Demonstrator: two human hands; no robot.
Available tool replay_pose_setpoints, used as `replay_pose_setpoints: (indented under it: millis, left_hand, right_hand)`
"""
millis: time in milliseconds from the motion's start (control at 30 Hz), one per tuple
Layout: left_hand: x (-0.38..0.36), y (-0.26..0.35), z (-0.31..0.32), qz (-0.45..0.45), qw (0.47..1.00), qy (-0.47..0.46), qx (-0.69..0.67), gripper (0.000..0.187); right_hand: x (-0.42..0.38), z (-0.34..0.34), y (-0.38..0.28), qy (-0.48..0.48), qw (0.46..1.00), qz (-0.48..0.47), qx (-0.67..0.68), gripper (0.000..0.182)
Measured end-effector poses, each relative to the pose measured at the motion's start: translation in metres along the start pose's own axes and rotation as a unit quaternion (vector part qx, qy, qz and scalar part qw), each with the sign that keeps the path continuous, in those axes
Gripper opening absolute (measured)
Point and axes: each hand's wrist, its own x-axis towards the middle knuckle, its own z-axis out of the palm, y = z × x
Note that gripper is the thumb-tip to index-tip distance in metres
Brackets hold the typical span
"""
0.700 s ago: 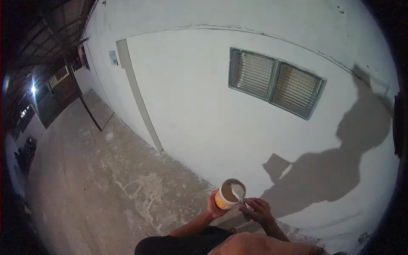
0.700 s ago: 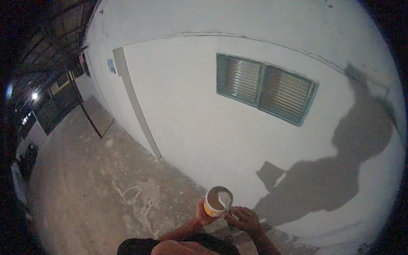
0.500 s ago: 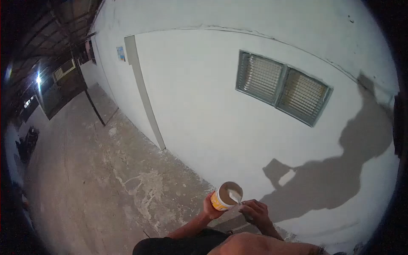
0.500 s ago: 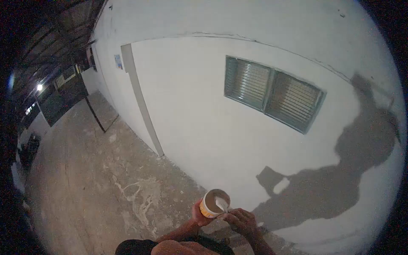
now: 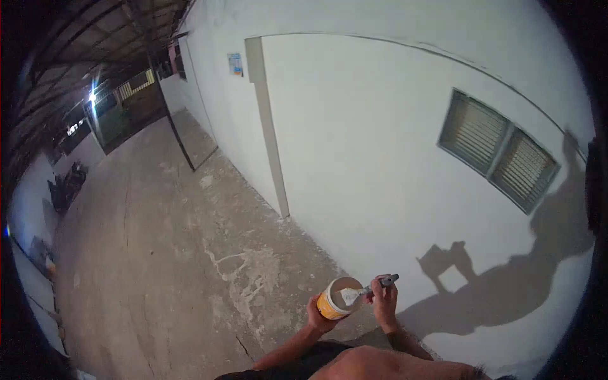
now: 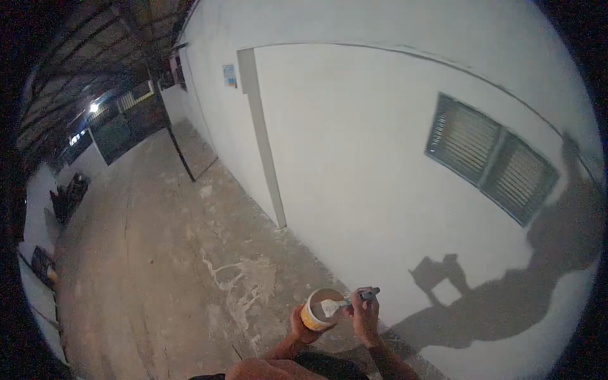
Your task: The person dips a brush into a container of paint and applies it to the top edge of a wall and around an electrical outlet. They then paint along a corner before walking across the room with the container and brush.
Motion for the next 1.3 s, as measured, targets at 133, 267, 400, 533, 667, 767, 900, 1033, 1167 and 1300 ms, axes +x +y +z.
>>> replay_pose_setpoints:
  millis: [133,267,400,533,667,767,900,1033,1167,1300]
  left_hand:
    - [0.007,0.035,-0.047,-0.087,0.947,0.063,-0.302,0.069]
    - [-0.003,0.064,-0.083,-0.039,0.952,0.089,-0.291,0.071]
    - [0.012,0.073,-0.122,-0.028,0.941,0.094,-0.325,0.074]
    - [0.028,0.104,-0.145,0.008,0.942,0.095,-0.322,0.075]
    - [0.068,0.124,-0.186,0.015,0.947,0.072,-0.314,0.074]
    - [0.100,0.170,-0.180,0.058,0.957,0.117,-0.259,0.073]
    - [0.155,0.190,-0.220,0.047,0.958,0.048,-0.280,0.075]
    - [0.195,0.229,-0.226,0.004,0.960,0.047,-0.276,0.076]
    - [0.228,0.245,-0.229,-0.021,0.973,0.054,-0.222,0.078]
    - [0.259,0.229,-0.225,-0.038,0.973,-0.005,-0.226,0.078]
  right_hand:
    - [0.031,0.058,0.030,-0.024,0.998,0.050,0.026,0.021]
    - [0.047,0.104,0.064,-0.048,0.992,0.097,0.059,0.033]
    - [0.075,0.141,0.087,-0.076,0.986,0.136,0.066,0.030]
    - [0.108,0.172,0.100,-0.117,0.978,0.154,0.072,0.025]
    - [0.151,0.196,0.108,-0.129,0.984,0.116,0.049,0.037]
    - [0.190,0.219,0.092,-0.162,0.981,0.091,0.051,0.036]
    - [0.214,0.240,0.081,-0.184,0.981,0.060,0.029,0.023]
    - [0.244,0.244,0.090,-0.177,0.984,-0.008,0.034,0.018]
    - [0.268,0.240,0.084,-0.143,0.984,-0.098,-0.030,0.027]
    - [0.278,0.227,0.052,-0.148,0.882,-0.316,-0.317,0.025]
